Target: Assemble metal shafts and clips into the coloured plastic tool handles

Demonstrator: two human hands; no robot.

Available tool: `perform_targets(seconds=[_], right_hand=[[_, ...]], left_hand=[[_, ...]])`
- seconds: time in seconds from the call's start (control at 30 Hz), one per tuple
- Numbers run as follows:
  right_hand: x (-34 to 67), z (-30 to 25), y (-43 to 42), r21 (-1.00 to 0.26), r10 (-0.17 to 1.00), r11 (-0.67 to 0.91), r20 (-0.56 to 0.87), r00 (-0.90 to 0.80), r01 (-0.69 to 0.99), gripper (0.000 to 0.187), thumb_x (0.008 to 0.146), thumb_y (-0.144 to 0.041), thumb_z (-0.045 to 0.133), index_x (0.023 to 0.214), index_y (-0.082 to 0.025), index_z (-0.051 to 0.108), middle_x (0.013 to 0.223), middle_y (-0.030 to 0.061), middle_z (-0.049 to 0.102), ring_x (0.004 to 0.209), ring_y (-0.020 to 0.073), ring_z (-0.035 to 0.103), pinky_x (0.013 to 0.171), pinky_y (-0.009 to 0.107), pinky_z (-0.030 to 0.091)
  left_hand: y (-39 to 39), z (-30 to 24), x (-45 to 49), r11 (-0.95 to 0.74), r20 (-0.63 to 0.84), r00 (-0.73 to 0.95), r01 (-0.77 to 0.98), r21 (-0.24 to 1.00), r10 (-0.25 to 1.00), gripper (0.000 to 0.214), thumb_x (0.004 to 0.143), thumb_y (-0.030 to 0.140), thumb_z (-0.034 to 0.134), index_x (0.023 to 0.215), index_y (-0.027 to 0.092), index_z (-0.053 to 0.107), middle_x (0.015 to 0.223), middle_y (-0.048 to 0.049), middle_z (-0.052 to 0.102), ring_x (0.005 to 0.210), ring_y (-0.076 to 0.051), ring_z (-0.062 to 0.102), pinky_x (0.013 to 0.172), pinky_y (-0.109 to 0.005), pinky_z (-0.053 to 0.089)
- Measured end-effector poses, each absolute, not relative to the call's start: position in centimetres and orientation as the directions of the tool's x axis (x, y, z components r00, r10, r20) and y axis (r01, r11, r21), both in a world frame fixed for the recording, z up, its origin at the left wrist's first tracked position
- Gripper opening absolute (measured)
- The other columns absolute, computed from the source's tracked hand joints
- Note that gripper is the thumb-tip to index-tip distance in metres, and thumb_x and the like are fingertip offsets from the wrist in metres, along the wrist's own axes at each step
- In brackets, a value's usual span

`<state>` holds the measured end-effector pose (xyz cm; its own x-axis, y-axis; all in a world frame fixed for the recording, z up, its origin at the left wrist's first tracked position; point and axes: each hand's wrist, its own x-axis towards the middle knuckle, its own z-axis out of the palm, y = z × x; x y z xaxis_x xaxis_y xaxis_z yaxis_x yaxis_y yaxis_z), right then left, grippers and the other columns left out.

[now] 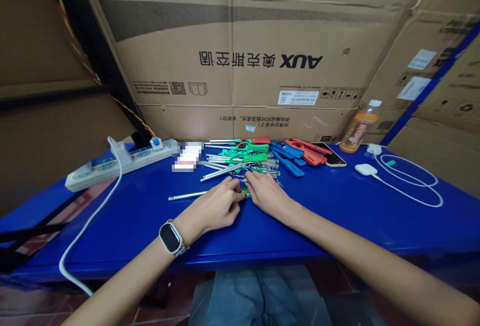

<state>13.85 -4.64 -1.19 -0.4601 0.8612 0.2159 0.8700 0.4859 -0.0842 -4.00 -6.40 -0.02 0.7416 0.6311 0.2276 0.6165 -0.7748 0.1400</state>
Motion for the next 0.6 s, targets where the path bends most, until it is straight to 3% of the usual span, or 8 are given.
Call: perform_targets(seconds=[0.17, 0.3, 0.43, 0.6], right_hand=[[13.8, -1.3, -4.7, -0.089, 0.863, 0.483, 0.221, -0.455, 0.871, 0.021, 0.1, -0.019, 0.038, 0.112, -0.015, 0.056, 0.101, 0.0116, 0.065, 0.091, 0.0231, 0.062, 0.08, 0.033, 0.039], [14.0, -1.4, -4.7, -0.097, 0.865, 0.477, 0.227, -0.447, 0.874, 0.021, 0.1, -0.02, 0.039, 0.112, -0.015, 0.056, 0.1, 0.0105, 0.065, 0.089, 0.0221, 0.062, 0.079, 0.032, 0.04], [14.1, -1.4, -4.7, -0.098, 0.865, 0.479, 0.221, -0.45, 0.872, 0.022, 0.101, -0.02, 0.04, 0.114, -0.016, 0.056, 0.103, 0.0112, 0.064, 0.09, 0.0221, 0.062, 0.082, 0.033, 0.041], [14.1, -1.5, -4.6, -0.115, 0.864, 0.481, 0.232, -0.447, 0.869, 0.023, 0.1, -0.02, 0.039, 0.113, -0.015, 0.057, 0.103, 0.0123, 0.065, 0.091, 0.0236, 0.063, 0.083, 0.034, 0.042]], left_hand=[[-6.3, -0.2, -4.2, -0.763, 0.245, 0.723, 0.623, 0.174, 0.646, 0.024, 0.088, 0.014, 0.052, 0.099, 0.015, 0.073, 0.097, -0.0097, 0.06, 0.092, -0.023, 0.057, 0.084, -0.035, 0.051], [-5.8, -0.3, -5.1, -0.765, 0.298, 0.705, 0.606, 0.217, 0.643, 0.026, 0.093, 0.023, 0.053, 0.113, 0.018, 0.069, 0.099, -0.0082, 0.062, 0.097, -0.023, 0.058, 0.088, -0.036, 0.05], [-5.6, 0.1, -5.2, -0.78, 0.361, 0.698, 0.599, 0.181, 0.619, 0.024, 0.094, 0.022, 0.052, 0.11, 0.017, 0.069, 0.097, -0.0084, 0.062, 0.095, -0.023, 0.057, 0.087, -0.037, 0.049], [-6.0, 0.2, -4.5, -0.806, 0.282, 0.76, 0.583, 0.1, 0.585, 0.023, 0.094, 0.021, 0.051, 0.105, 0.018, 0.071, 0.098, -0.0089, 0.061, 0.091, -0.022, 0.056, 0.081, -0.035, 0.049]])
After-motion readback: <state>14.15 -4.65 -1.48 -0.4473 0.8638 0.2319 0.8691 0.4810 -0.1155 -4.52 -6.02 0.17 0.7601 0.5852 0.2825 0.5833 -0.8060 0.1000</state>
